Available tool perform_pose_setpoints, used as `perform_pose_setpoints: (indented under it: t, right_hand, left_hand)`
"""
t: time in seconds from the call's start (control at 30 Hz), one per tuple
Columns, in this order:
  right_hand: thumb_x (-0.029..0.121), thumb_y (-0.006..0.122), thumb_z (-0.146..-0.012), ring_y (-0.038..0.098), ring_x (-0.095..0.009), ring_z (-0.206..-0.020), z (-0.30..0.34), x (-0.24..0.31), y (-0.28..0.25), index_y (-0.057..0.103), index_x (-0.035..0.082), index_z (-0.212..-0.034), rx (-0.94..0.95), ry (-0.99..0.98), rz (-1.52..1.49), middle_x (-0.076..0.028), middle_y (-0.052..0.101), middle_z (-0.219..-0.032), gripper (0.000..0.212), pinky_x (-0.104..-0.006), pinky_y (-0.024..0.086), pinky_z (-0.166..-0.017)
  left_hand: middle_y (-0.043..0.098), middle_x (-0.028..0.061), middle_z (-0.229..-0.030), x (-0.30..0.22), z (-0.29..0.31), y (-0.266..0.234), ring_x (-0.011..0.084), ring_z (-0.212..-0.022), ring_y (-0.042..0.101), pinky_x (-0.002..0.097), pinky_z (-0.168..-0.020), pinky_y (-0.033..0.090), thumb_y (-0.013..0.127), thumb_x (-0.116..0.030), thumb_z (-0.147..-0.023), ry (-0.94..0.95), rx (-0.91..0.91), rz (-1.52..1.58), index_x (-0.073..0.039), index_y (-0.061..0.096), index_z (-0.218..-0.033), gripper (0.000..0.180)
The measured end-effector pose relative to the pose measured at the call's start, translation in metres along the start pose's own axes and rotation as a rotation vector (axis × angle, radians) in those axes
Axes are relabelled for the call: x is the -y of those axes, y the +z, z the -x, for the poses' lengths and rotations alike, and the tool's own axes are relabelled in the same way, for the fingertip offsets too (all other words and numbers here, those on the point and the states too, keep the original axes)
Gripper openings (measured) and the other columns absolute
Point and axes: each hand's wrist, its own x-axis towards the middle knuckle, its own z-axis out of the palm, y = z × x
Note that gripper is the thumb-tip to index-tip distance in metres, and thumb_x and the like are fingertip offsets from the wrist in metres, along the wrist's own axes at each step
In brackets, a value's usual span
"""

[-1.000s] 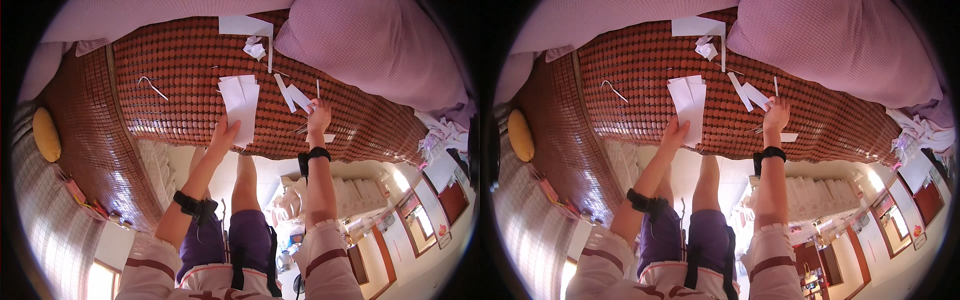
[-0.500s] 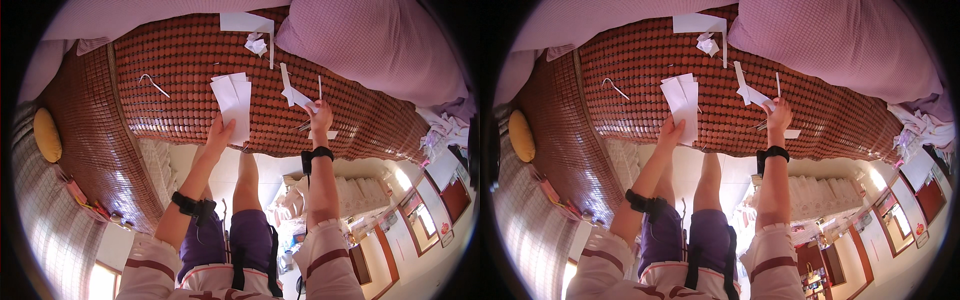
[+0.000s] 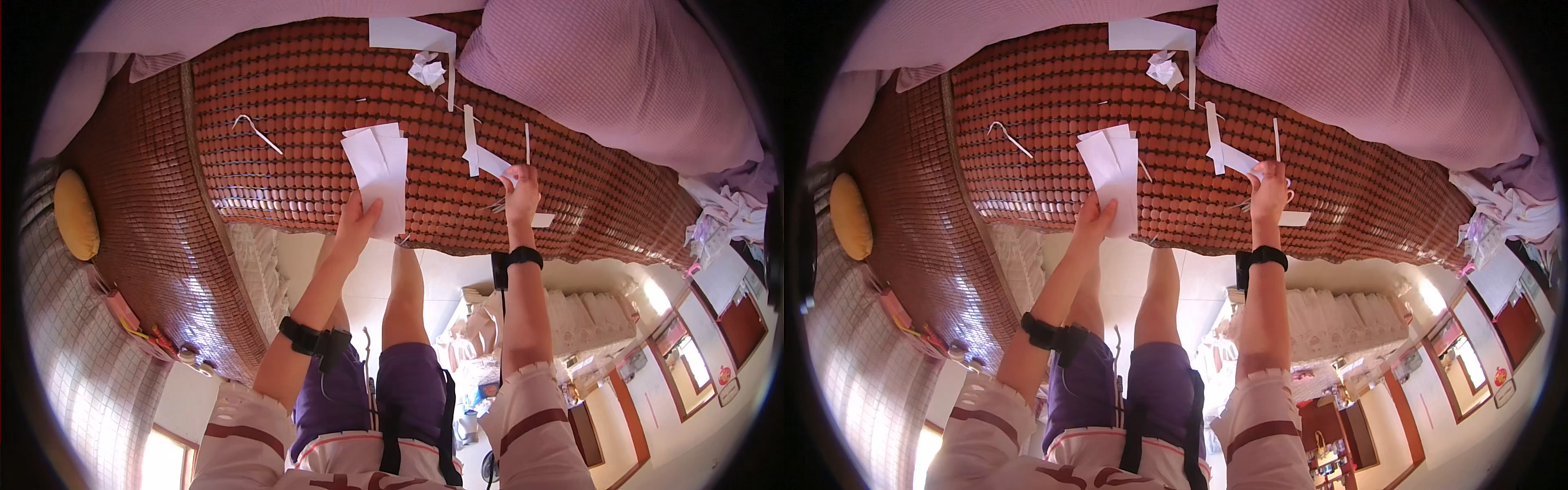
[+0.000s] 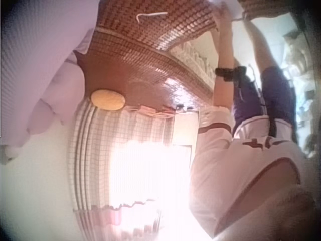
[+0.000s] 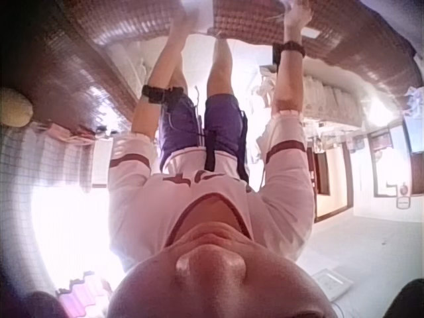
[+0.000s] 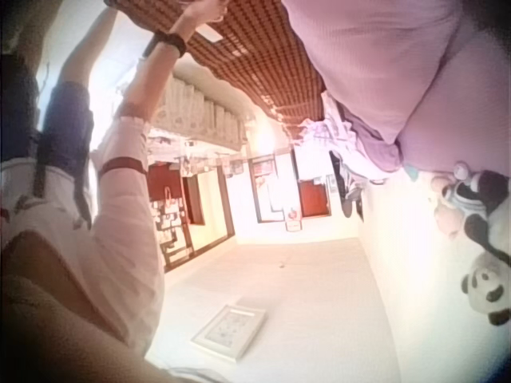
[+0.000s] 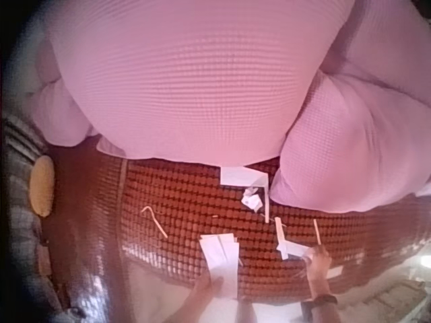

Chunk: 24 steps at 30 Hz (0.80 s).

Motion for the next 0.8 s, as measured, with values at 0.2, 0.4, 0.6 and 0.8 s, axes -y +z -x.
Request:
perform_pose_setpoints:
  t: [0.2, 0.4, 0.6, 0.8]
  right_hand:
    - [0.006, 0.062, -0.075, 0.057, -0.029, -0.086, 0.002, 0.016, 0.001, 0.045, 0.012, -0.11, -0.057, -0.048, 0.152, -0.009, 0.054, -0.103, 0.039, -0.0385, 0.048, -0.068]
    - [0.008, 0.063, -0.074, 0.06, -0.029, -0.078, -0.002, 0.018, -0.004, 0.046, 0.012, -0.11, -0.055, -0.042, 0.233, -0.009, 0.056, -0.099, 0.04, -0.037, 0.05, -0.065]
    - [0.011, 0.065, -0.073, 0.06, -0.027, -0.074, -0.015, 0.015, -0.006, 0.051, 0.012, -0.102, -0.095, -0.095, 0.309, -0.007, 0.059, -0.093, 0.032, -0.0366, 0.049, -0.064]
    - [0.009, 0.063, -0.078, 0.056, -0.014, -0.06, -0.012, 0.038, -0.031, 0.061, 0.004, -0.082, -0.407, 0.158, -0.507, -0.005, 0.06, -0.072, 0.006, -0.0253, 0.046, -0.055]
  left_hand:
    - [0.052, 0.0012, -0.091, 0.003, 0.001, -0.007, 0.008, -0.084, 0.046, 0.0238, -0.075, 0.039, 0.051, -0.021, -0.089, -0.012, -0.005, -0.002, -0.005, 0.045, -0.1, 0.021]
    - [0.049, 0.0002, -0.09, 0.005, 0.003, -0.009, 0.0074, -0.083, 0.044, 0.024, -0.075, 0.037, 0.051, -0.022, -0.089, -0.026, 0.007, 0.02, -0.005, 0.045, -0.098, 0.02]
    - [0.052, 0.0016, -0.097, 0.002, 0.0, -0.018, 0.0081, -0.09, 0.046, 0.0237, -0.079, 0.038, 0.051, -0.021, -0.09, -0.03, 0.006, 0.034, -0.004, 0.048, -0.104, 0.022]
    - [0.052, 0.0025, -0.1, -0.012, 0.007, -0.019, 0.0089, -0.093, 0.046, 0.0245, -0.082, 0.038, 0.05, -0.02, -0.09, 0.015, 0.041, 0.133, -0.003, 0.046, -0.111, 0.028]
